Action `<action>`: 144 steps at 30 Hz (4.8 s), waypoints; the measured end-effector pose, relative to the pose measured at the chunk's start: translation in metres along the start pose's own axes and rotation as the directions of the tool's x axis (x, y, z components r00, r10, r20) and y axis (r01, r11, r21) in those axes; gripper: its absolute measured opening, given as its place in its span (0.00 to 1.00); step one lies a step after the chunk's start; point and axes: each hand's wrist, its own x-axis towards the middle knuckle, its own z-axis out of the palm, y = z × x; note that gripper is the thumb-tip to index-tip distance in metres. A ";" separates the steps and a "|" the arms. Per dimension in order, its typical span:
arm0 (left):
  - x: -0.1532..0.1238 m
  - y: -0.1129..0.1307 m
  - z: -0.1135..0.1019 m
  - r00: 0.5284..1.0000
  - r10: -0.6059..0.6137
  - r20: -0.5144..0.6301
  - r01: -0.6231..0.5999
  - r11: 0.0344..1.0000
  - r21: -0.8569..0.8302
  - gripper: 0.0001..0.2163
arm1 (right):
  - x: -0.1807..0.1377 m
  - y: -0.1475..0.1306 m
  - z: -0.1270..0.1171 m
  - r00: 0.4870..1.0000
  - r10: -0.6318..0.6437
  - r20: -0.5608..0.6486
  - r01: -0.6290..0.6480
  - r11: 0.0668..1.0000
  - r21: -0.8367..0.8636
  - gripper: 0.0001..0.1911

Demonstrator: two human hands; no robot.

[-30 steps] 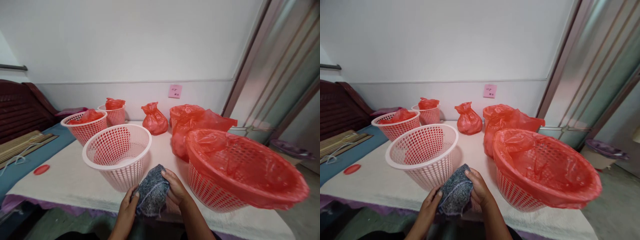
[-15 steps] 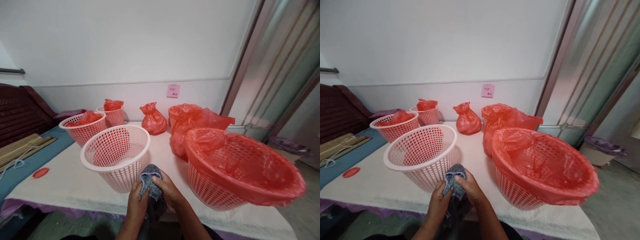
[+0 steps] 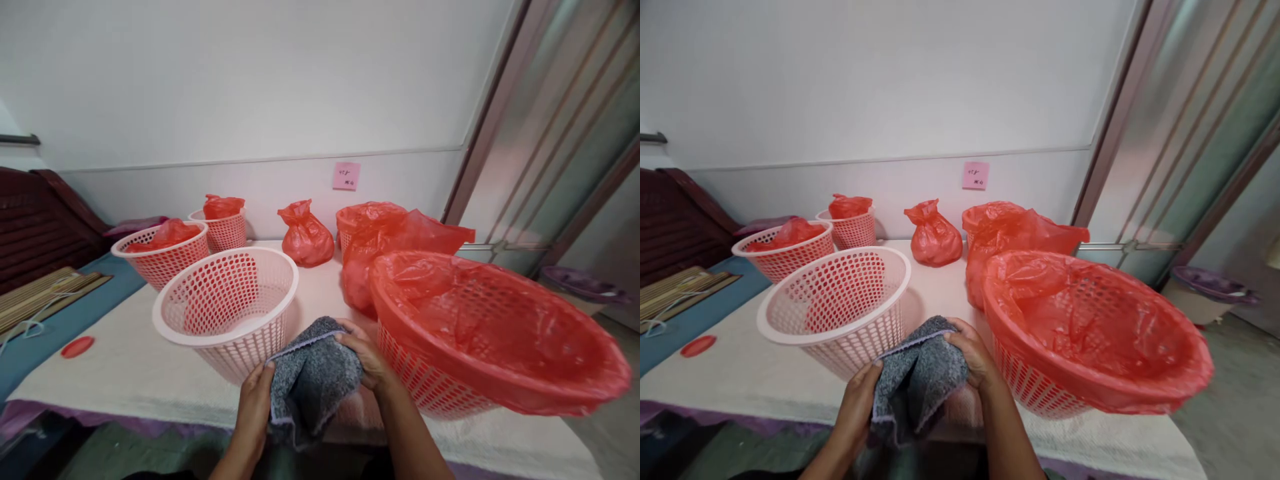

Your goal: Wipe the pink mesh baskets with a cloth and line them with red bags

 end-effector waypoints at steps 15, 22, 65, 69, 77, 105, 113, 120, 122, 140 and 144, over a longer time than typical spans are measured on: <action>-0.009 0.021 0.028 0.993 -0.058 0.104 0.064 0.997 -0.046 0.21 | -0.004 0.038 0.033 0.971 0.048 0.233 0.004 0.977 -0.215 0.16; -0.006 0.021 0.003 0.989 0.064 0.130 -0.081 0.988 0.128 0.11 | -0.003 0.043 0.036 0.967 0.059 0.248 0.017 0.956 -0.293 0.15; -0.027 -0.019 -0.051 0.995 -0.054 -0.082 0.071 0.972 0.223 0.14 | -0.010 0.103 0.071 0.870 0.344 0.352 -0.102 0.826 -0.554 0.19; -0.026 -0.022 -0.056 0.996 -0.073 -0.055 0.081 0.985 0.152 0.09 | 0.003 0.078 0.030 0.975 0.212 0.071 -0.110 0.731 -0.674 0.13; -0.043 -0.008 -0.025 0.987 -0.161 0.015 0.161 0.974 -0.159 0.18 | 0.011 0.093 0.009 0.968 -0.095 -0.231 -0.177 0.388 -0.905 0.10; -0.024 -0.074 -0.005 0.889 -0.408 -0.209 0.322 0.881 -0.347 0.10 | -0.025 0.060 -0.006 1.000 -0.009 0.028 0.026 -0.133 -0.991 0.10; -0.029 -0.079 -0.014 0.858 -0.456 -0.237 0.340 0.849 -0.404 0.14 | -0.028 0.021 -0.037 0.975 -0.223 -0.014 -0.051 -0.162 -0.986 0.12; -0.024 -0.072 -0.012 0.844 -0.524 -0.113 0.431 0.789 -0.437 0.14 | -0.034 0.057 -0.008 0.982 -0.171 0.077 0.061 -0.097 -0.993 0.09; -0.023 -0.063 -0.007 0.847 -0.516 -0.131 0.421 0.800 -0.428 0.14 | -0.028 0.061 -0.008 0.988 -0.136 0.073 0.060 -0.098 -0.993 0.08; -0.053 -0.050 -0.081 0.863 -0.289 -0.414 0.342 0.938 0.057 0.08 | -0.008 0.058 -0.019 0.983 -0.130 -0.134 -0.162 -0.241 -0.957 0.08; -0.055 -0.063 -0.086 0.873 -0.330 -0.358 0.363 0.931 0.029 0.12 | -0.004 0.056 -0.011 0.974 -0.194 -0.114 -0.160 -0.238 -0.958 0.11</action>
